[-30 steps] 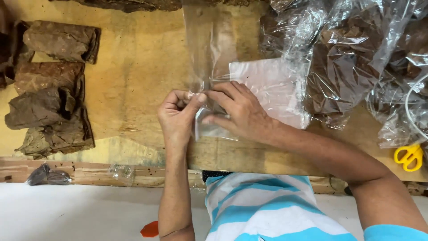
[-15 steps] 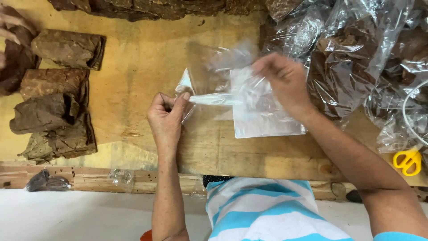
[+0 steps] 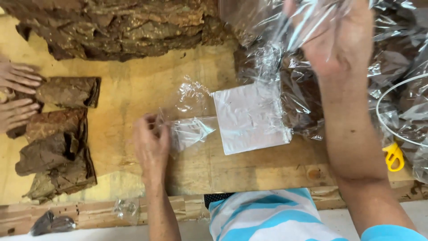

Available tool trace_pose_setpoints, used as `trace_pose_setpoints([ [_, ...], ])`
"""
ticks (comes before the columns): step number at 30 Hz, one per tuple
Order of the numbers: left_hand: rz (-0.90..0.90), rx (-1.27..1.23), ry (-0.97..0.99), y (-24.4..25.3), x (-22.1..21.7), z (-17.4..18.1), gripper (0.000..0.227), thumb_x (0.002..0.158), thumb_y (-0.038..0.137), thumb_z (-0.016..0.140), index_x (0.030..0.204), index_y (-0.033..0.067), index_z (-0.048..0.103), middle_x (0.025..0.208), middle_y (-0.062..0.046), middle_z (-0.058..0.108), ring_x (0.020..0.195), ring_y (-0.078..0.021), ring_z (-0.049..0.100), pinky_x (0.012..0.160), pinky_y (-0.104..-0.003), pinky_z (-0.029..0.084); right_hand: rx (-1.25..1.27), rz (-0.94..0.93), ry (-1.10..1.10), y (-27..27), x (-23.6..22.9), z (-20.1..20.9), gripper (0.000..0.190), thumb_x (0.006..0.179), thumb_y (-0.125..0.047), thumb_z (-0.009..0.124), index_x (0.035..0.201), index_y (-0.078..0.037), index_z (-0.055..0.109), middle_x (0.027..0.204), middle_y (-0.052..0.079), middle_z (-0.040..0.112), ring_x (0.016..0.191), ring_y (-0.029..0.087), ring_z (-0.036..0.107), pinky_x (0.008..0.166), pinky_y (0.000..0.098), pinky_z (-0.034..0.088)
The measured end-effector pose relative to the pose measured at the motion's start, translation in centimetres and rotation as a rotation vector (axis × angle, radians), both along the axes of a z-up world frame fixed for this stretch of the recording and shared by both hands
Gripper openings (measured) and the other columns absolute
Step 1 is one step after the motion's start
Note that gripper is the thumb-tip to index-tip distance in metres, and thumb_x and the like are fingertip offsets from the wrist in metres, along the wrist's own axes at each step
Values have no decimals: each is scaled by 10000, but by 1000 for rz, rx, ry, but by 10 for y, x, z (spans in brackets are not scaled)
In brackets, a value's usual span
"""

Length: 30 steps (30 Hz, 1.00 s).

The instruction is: The person repeatedly picks up dried brown leaf bundles from a wooden table, places them into clear plastic bags, and sets the filled bags aside. The hands work continuously, handling each bundle one at a time and arranging the sealed packages on the table.

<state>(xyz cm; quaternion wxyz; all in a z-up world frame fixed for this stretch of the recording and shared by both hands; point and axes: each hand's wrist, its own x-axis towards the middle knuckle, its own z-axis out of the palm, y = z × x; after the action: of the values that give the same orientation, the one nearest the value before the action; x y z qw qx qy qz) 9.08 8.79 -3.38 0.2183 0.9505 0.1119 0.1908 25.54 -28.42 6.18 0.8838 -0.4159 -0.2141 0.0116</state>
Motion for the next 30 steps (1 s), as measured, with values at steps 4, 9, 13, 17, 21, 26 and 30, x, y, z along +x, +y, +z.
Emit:
trace_pose_setpoints([
  [4,-380,-221,143,-30,13,21,577,983,393,620,1436,49,523,1399,-187,560,1317,-341,506,1098,-462,403,222,21,353,35,-14,11,340,1118,-318,486,1123,-76,725,1096,91,754,1007,226,736,909,405,652],
  [9,-277,-328,85,-49,24,50,671,1002,507,522,1490,48,498,1585,-173,451,1518,-335,338,1227,-481,276,414,405,386,63,-12,-34,346,1108,-358,505,1106,-53,669,1116,134,726,1157,342,689,953,441,645],
  [13,-334,-561,-7,-47,39,61,573,1039,400,544,1516,85,498,1523,-230,512,1424,-498,439,1177,-610,343,649,686,611,89,-8,-81,274,1058,-357,587,1030,-129,738,1253,97,733,1325,364,608,1124,670,468],
  [17,-431,-973,33,-40,59,32,666,1087,453,328,1513,-40,465,1525,-302,501,1476,-467,387,1158,-565,397,726,924,582,113,-43,-103,423,1104,-464,403,1080,-179,715,1231,51,735,1315,353,586,1118,696,428],
  [21,-343,-1182,69,-61,50,43,852,1026,701,214,1504,92,570,851,91,478,674,-6,384,575,-135,306,680,989,547,127,-64,-91,423,1132,-458,360,1113,-195,691,1292,98,710,1319,389,575,1060,673,495],
  [26,-385,-1652,38,-9,45,-39,540,963,266,682,1377,-54,548,1279,-279,691,1117,-353,722,928,-492,601,734,1040,712,127,-66,-105,370,1138,-414,416,1108,-223,732,1183,4,777,1310,316,602,1080,643,480],
  [30,-129,-1661,-153,24,17,-35,217,834,88,838,999,8,722,838,-93,751,745,-184,771,749,-363,662,628,970,606,122,-67,-110,321,1135,-427,401,1162,-211,637,1318,75,718,1238,294,641,1016,639,542],
])
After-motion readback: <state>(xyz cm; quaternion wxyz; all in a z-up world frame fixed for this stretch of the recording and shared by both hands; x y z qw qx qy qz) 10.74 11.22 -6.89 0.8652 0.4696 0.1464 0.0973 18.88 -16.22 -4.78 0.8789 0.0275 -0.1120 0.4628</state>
